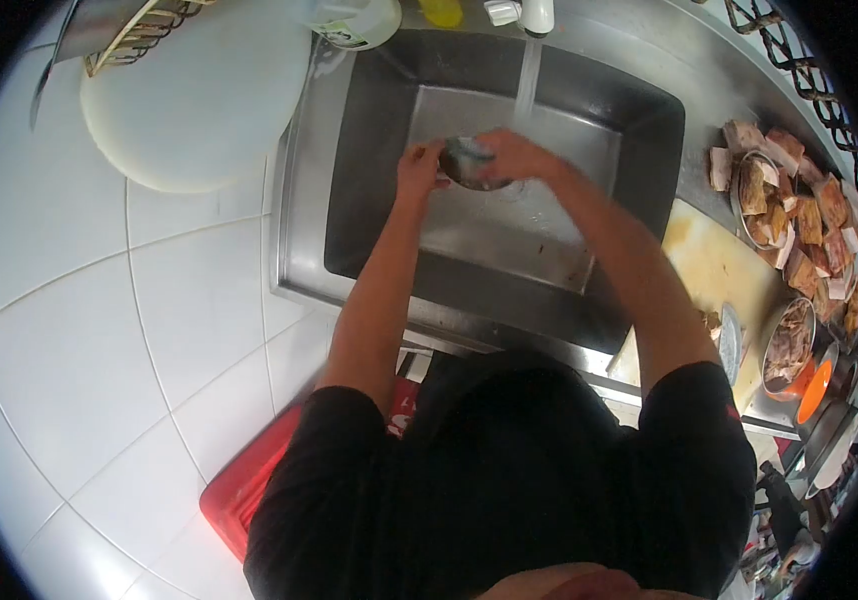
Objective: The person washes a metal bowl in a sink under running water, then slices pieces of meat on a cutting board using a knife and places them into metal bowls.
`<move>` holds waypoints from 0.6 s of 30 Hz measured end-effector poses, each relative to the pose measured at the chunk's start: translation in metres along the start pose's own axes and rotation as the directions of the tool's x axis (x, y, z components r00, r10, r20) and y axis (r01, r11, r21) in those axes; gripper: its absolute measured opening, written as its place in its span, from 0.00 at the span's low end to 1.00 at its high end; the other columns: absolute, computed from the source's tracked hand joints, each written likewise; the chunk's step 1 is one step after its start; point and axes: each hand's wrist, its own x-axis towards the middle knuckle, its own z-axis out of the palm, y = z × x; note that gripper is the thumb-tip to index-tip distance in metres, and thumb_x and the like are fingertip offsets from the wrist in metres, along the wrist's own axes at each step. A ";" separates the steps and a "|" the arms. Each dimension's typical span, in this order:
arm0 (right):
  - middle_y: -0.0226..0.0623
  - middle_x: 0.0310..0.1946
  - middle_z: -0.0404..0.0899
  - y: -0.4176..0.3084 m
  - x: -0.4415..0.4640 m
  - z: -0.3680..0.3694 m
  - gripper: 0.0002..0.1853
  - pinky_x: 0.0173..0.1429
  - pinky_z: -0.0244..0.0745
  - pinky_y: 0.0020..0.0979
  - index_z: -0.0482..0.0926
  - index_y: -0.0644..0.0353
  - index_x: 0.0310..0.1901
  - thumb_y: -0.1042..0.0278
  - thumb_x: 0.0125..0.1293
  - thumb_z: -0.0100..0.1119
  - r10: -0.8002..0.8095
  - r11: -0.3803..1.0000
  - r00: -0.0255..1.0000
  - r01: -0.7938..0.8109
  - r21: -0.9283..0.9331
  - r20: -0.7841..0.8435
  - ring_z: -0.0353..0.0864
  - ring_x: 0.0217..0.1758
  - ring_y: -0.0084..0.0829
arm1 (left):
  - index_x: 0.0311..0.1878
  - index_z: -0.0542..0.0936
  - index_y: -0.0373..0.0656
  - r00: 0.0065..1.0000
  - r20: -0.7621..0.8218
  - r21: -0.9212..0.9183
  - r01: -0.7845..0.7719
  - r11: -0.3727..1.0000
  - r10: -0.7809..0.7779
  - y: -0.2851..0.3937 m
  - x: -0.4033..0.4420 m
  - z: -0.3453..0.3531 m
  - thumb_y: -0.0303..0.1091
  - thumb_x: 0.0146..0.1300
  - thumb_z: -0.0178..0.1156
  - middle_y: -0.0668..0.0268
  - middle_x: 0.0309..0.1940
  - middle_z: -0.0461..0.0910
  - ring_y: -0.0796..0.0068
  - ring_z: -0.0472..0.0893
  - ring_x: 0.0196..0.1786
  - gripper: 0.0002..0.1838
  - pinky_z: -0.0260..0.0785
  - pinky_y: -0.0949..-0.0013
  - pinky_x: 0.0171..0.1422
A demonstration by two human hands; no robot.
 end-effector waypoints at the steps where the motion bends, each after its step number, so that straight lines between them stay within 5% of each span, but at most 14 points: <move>1: 0.45 0.54 0.87 0.013 0.008 -0.008 0.33 0.62 0.82 0.39 0.82 0.61 0.62 0.54 0.58 0.79 0.044 0.974 0.998 -0.051 0.219 0.035 0.88 0.55 0.41 | 0.54 0.80 0.34 0.999 0.004 -0.005 -0.041 0.999 0.041 -0.002 0.005 0.001 0.42 0.73 0.62 0.56 0.51 0.81 0.63 0.83 0.53 0.19 0.83 0.56 0.52; 3: 0.43 0.51 0.88 0.034 0.017 -0.041 0.33 0.61 0.82 0.37 0.84 0.64 0.60 0.49 0.60 0.79 0.103 0.787 0.988 -0.153 0.597 0.116 0.88 0.52 0.37 | 0.60 0.80 0.33 0.990 0.017 -0.021 -0.141 0.990 0.141 0.000 0.020 0.006 0.49 0.75 0.63 0.57 0.56 0.80 0.62 0.80 0.61 0.26 0.77 0.55 0.64; 6: 0.41 0.50 0.89 0.023 0.007 -0.068 0.34 0.59 0.83 0.39 0.84 0.68 0.57 0.44 0.62 0.78 0.276 0.542 0.961 -0.143 0.828 -0.015 0.88 0.52 0.33 | 0.62 0.78 0.32 0.987 0.157 -0.233 0.021 0.972 0.017 0.006 0.028 0.018 0.50 0.78 0.60 0.56 0.57 0.80 0.61 0.77 0.66 0.27 0.69 0.53 0.71; 10: 0.41 0.55 0.87 0.055 0.039 -0.039 0.30 0.60 0.84 0.42 0.86 0.59 0.59 0.45 0.63 0.77 0.296 0.813 0.809 0.066 0.579 -0.508 0.89 0.52 0.37 | 0.62 0.78 0.32 0.998 0.067 -0.455 0.027 0.890 0.004 0.026 -0.001 0.044 0.46 0.81 0.55 0.57 0.55 0.82 0.61 0.81 0.58 0.23 0.74 0.54 0.64; 13: 0.41 0.55 0.87 0.035 0.030 0.014 0.24 0.63 0.81 0.44 0.87 0.54 0.57 0.49 0.65 0.75 -0.046 0.925 0.726 0.291 0.246 -0.686 0.88 0.55 0.41 | 0.59 0.80 0.34 0.997 0.054 -0.475 -0.018 0.880 0.049 0.025 -0.004 0.047 0.40 0.81 0.53 0.59 0.50 0.83 0.61 0.84 0.52 0.18 0.76 0.54 0.59; 16: 0.43 0.51 0.87 -0.031 -0.005 0.027 0.22 0.65 0.79 0.43 0.88 0.56 0.55 0.50 0.66 0.72 -0.537 0.843 0.481 0.267 -0.468 -0.693 0.86 0.58 0.41 | 0.58 0.79 0.33 0.984 0.095 -0.483 -0.089 0.871 0.153 -0.007 0.016 0.039 0.39 0.81 0.52 0.57 0.51 0.83 0.59 0.84 0.52 0.18 0.75 0.53 0.61; 18: 0.40 0.56 0.85 -0.003 0.021 0.022 0.23 0.65 0.78 0.41 0.87 0.57 0.57 0.53 0.64 0.74 -0.234 0.962 0.701 0.266 -0.057 -0.674 0.84 0.60 0.39 | 0.59 0.78 0.32 0.989 0.071 -0.316 -0.100 0.943 0.129 0.010 -0.008 0.031 0.38 0.82 0.50 0.55 0.52 0.82 0.58 0.83 0.54 0.18 0.74 0.52 0.63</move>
